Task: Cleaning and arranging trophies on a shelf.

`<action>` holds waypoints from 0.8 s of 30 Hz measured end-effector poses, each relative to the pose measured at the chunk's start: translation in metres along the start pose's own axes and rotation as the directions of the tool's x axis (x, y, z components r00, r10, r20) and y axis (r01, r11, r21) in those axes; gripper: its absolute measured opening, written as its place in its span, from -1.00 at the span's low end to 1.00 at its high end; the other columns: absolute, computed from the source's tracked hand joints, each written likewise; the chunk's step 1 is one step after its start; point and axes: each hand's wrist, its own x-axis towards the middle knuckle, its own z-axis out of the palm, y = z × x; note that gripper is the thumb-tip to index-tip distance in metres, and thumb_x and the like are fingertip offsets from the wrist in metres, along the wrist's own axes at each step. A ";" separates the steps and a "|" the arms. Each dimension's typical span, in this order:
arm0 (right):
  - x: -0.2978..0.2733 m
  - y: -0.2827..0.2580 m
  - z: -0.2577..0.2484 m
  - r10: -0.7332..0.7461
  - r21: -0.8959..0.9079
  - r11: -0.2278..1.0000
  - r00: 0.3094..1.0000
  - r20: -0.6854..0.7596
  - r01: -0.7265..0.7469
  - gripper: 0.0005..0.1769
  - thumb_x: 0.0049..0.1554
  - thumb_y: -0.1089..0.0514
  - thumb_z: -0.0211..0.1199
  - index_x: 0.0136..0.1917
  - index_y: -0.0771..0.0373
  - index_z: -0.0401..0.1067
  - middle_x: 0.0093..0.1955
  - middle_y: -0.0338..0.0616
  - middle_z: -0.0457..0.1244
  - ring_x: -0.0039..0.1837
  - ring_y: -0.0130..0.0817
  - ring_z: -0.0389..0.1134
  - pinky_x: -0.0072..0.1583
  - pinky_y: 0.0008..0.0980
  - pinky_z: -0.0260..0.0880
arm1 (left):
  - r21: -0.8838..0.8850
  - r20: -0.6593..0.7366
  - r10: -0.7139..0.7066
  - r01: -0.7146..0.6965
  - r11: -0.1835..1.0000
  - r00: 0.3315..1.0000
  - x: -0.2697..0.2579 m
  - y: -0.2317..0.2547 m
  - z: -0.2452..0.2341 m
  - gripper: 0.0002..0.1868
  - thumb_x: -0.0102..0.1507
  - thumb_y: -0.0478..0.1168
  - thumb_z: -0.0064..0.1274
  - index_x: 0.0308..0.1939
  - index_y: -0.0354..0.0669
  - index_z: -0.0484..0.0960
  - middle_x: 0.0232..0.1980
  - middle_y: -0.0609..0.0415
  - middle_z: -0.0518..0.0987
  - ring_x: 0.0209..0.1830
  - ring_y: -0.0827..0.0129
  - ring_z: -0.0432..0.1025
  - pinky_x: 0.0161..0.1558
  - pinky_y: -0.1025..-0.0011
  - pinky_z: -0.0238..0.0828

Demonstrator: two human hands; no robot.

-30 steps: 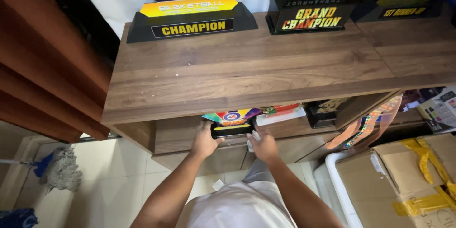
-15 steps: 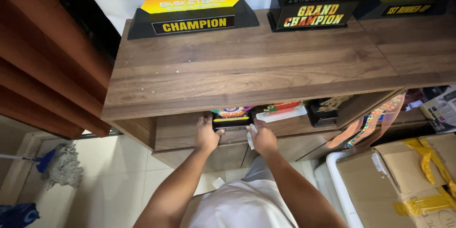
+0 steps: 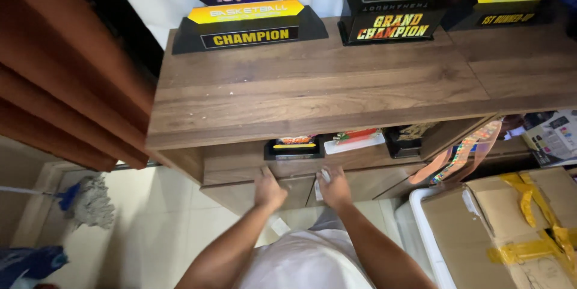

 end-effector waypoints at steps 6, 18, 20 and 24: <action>-0.072 -0.037 -0.008 0.482 -0.010 0.848 0.764 0.429 -0.530 -0.41 0.03 -0.09 0.25 0.30 0.15 0.45 0.07 0.16 0.40 0.15 0.12 0.43 0.17 -0.03 0.44 | 0.094 0.335 0.055 -0.092 0.991 0.941 -0.092 -0.018 0.023 0.14 0.00 0.08 0.48 0.34 -0.54 0.12 0.37 -0.54 0.21 0.36 -0.30 0.17 0.31 0.04 0.18; -0.139 -0.062 -0.103 0.333 -0.139 0.892 0.420 0.844 -0.430 -0.36 -0.01 -0.29 0.24 0.19 0.15 0.52 0.15 0.18 0.39 0.23 0.06 0.42 0.28 -0.11 0.38 | -0.066 0.783 0.115 -0.102 0.993 0.611 -0.144 -0.016 0.029 -0.42 0.11 0.00 0.34 0.08 -0.26 0.57 0.05 -0.19 0.62 0.13 0.04 0.52 0.18 0.22 0.44; -0.154 -0.040 -0.099 0.235 -0.125 0.961 0.490 0.840 -0.247 -0.43 0.18 -0.26 0.19 0.22 0.19 0.50 0.18 0.26 0.34 0.26 0.16 0.35 0.29 -0.05 0.33 | -0.152 0.799 0.082 0.069 0.986 0.595 -0.154 -0.008 0.026 -0.59 0.12 -0.06 0.34 -0.11 -0.27 0.64 -0.16 -0.08 0.72 -0.08 0.19 0.66 0.02 0.29 0.55; -0.148 0.025 -0.092 0.001 -0.086 0.986 0.518 0.855 0.140 -0.55 0.29 -0.11 0.11 0.26 0.21 0.49 0.12 0.32 0.34 0.18 0.21 0.36 0.20 0.01 0.35 | -0.295 0.743 0.208 0.033 0.955 0.637 -0.132 0.018 0.038 -0.65 0.13 -0.06 0.37 -0.16 -0.19 0.67 -0.23 0.01 0.73 -0.16 0.32 0.67 -0.03 0.36 0.57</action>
